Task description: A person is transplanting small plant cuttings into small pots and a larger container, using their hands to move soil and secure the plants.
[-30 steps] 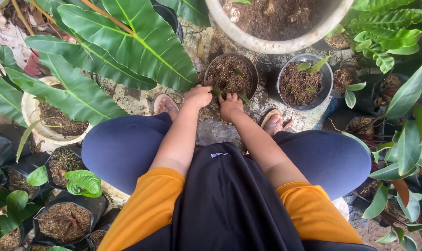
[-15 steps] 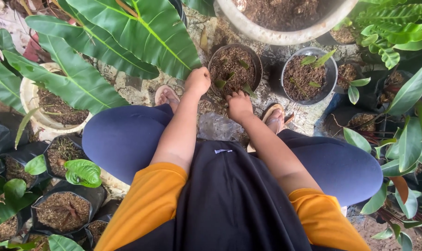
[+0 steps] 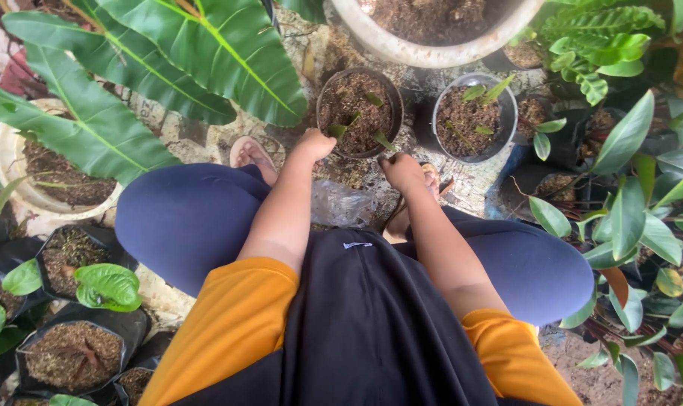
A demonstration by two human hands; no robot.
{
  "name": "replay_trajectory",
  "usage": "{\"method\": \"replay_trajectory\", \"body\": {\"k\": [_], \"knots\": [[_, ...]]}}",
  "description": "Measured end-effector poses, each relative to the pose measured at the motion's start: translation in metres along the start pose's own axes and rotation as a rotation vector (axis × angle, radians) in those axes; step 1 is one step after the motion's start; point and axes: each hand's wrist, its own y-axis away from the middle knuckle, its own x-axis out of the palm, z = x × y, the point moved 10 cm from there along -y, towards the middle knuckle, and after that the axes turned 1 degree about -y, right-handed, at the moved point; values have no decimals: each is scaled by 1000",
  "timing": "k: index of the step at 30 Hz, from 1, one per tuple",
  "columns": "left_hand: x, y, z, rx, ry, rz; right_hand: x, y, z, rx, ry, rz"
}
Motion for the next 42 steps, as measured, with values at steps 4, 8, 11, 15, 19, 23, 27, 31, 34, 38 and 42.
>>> {"method": "replay_trajectory", "body": {"k": [4, 8, 11, 15, 19, 23, 27, 31, 34, 38, 42], "knots": [[28, -50, 17, -4, 198, 8, 25, -42, -16, 71, -288, -51], [42, -61, 27, -48, 394, -43, 57, -95, -38, -25, -725, -79], [43, -63, 29, -55, 462, -66, 43, -71, -25, 20, -891, -5], [45, -65, 34, -73, 508, -80, 47, -44, -52, 236, -1344, 137], [50, -79, 42, -92, 549, -152, 15, -35, -62, 293, -1650, 63], [43, -65, 34, -102, 530, -198, 14, -63, -75, 376, -1918, -13], [45, -68, 37, -118, 546, -196, 24, -75, -89, 499, -2044, -121], [47, -67, 42, -106, 555, -184, 35, -111, -108, 516, -2249, -243], [47, -61, 38, -109, 541, -149, 29, -113, -120, 522, -2255, -337], [42, -60, 37, -114, 582, -171, 28, -110, -118, 548, -2304, -383], [46, -72, 44, -114, 611, -141, 15, -117, -118, 493, -2320, -397]]}}
